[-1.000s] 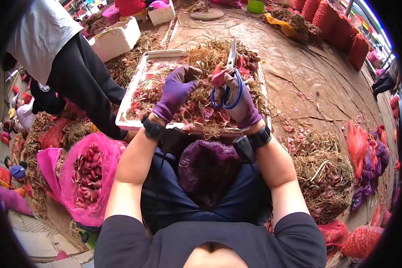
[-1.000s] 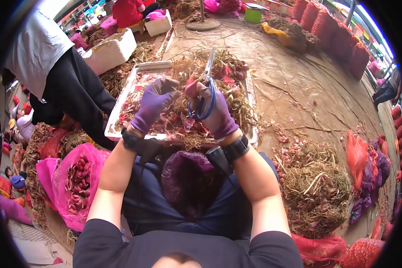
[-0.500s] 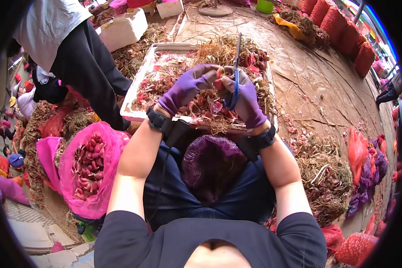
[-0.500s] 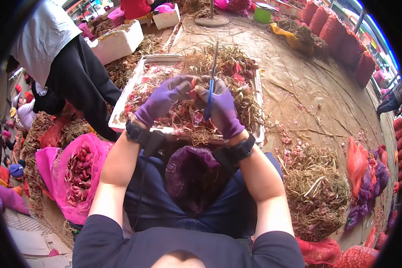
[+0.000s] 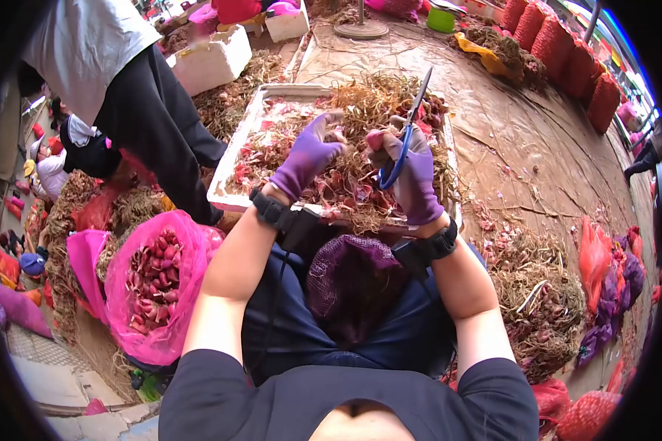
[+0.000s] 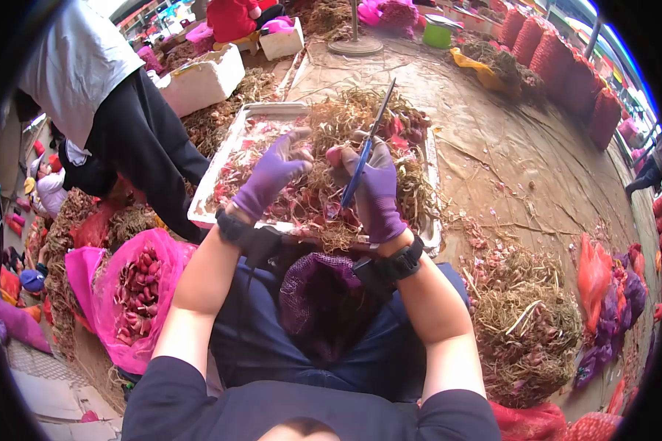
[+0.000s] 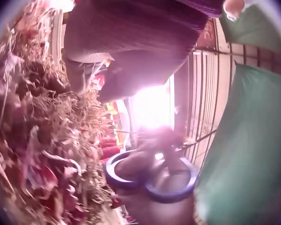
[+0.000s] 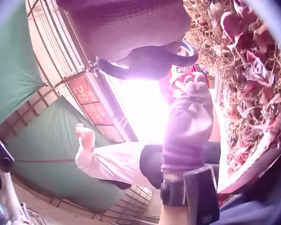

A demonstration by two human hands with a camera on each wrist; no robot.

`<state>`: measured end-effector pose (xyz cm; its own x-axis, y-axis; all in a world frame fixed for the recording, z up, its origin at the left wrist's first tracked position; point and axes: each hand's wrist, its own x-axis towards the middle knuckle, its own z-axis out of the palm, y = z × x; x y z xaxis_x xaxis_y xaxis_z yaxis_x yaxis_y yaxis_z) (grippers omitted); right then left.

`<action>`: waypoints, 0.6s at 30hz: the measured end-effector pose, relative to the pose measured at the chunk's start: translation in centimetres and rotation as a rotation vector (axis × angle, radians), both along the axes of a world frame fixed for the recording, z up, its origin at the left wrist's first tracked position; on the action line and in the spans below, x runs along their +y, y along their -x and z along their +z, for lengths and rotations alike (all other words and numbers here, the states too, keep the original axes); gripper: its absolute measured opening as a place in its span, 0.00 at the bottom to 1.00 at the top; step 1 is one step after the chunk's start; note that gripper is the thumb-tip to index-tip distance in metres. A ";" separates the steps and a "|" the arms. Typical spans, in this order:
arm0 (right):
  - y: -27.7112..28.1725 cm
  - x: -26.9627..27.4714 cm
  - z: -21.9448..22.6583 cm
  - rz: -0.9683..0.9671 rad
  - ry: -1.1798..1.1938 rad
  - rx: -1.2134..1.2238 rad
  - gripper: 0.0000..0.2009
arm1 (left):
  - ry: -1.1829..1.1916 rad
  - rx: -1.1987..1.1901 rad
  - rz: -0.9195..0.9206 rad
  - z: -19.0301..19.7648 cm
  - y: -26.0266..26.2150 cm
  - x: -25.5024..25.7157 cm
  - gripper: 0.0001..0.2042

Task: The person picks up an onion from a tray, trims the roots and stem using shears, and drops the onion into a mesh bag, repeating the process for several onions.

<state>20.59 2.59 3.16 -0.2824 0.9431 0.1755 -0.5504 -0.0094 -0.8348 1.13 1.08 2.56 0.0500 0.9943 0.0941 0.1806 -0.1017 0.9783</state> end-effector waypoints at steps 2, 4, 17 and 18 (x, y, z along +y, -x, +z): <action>-0.5 0.4 -0.8 -0.002 0.068 -0.061 0.17 | 0.012 -0.129 -0.162 0.8 -1.1 -0.6 0.28; -0.6 0.2 -0.7 0.016 0.064 -0.009 0.18 | -0.039 -0.205 -0.383 1.2 -2.5 -0.7 0.26; -2.0 0.1 -0.3 0.295 0.021 -0.308 0.11 | -0.336 0.156 -0.254 0.9 -2.7 -2.3 0.07; -2.0 0.0 -0.4 0.356 0.092 -0.131 0.07 | -0.263 0.025 -0.333 1.5 -2.8 -2.6 0.06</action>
<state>22.62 2.60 2.77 -0.6089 0.7924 0.0353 -0.3878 -0.2586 -0.8847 3.89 -1.54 4.09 0.3696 0.8658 0.3374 0.1187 -0.4041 0.9070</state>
